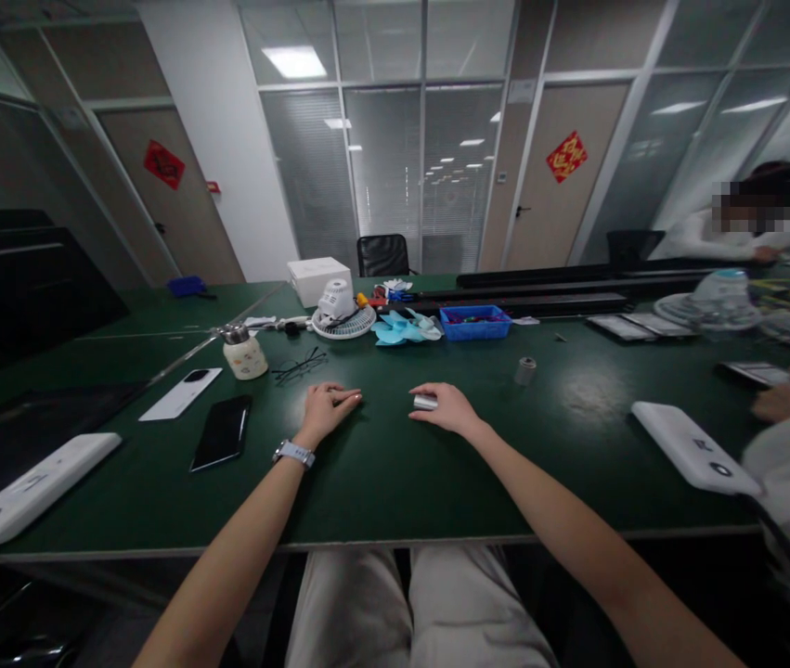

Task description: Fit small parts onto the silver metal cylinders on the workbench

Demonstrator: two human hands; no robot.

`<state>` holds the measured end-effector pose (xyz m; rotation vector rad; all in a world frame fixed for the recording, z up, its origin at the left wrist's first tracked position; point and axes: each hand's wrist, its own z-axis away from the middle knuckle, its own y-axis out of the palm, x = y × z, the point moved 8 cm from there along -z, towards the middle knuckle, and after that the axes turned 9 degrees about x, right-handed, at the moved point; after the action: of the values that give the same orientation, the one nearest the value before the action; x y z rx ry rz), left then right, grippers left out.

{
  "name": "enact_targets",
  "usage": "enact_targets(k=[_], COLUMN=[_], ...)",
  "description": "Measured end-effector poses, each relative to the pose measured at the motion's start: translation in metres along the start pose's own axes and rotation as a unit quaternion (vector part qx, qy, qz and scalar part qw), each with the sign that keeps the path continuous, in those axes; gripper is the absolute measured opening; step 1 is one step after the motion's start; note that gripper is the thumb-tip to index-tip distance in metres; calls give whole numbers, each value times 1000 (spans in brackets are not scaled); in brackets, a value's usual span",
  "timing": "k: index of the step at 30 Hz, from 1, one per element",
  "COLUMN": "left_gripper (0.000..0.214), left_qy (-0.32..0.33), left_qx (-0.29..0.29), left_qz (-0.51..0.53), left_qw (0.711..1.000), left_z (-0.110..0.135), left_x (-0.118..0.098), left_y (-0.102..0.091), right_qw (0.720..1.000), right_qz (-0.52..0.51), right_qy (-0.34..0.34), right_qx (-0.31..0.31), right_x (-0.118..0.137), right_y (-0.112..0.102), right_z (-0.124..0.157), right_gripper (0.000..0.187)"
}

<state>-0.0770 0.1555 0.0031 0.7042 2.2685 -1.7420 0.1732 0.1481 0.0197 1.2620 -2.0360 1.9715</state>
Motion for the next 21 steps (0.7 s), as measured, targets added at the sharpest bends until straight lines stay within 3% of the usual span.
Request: enact_targets(k=[5,8,12,14,18,21], left_gripper=[30,29,29,29,30,32], left_qy=[-19,-25,-26,-22,-11,-12], left_qx=[-51,-65,-71,-71,-74,-69], left_qz=[11,12,18,18,15,15], left_qw=[998,998,997,997,997,997], left_z=[2,3,3,4,4,3], left_x=[-4,-5,-5,-5,-6,-5], left_y=[-11,-15,-16,-16,-16,-15], right_qw=[993,994,996,991,972,902], right_qz=[103,107,-17,-63,-211,-416], right_qy=[58,30,-88,-113,-73,16], right_qx=[13,10,-10,-36,-78,-116], right_x=[-3,0,11,11,-4,-25], right_y=[-6,-14,-33,-42,-45,-35], right_z=[3,3,8,10,5,-1], right_gripper=[46,37,32,32,35,28])
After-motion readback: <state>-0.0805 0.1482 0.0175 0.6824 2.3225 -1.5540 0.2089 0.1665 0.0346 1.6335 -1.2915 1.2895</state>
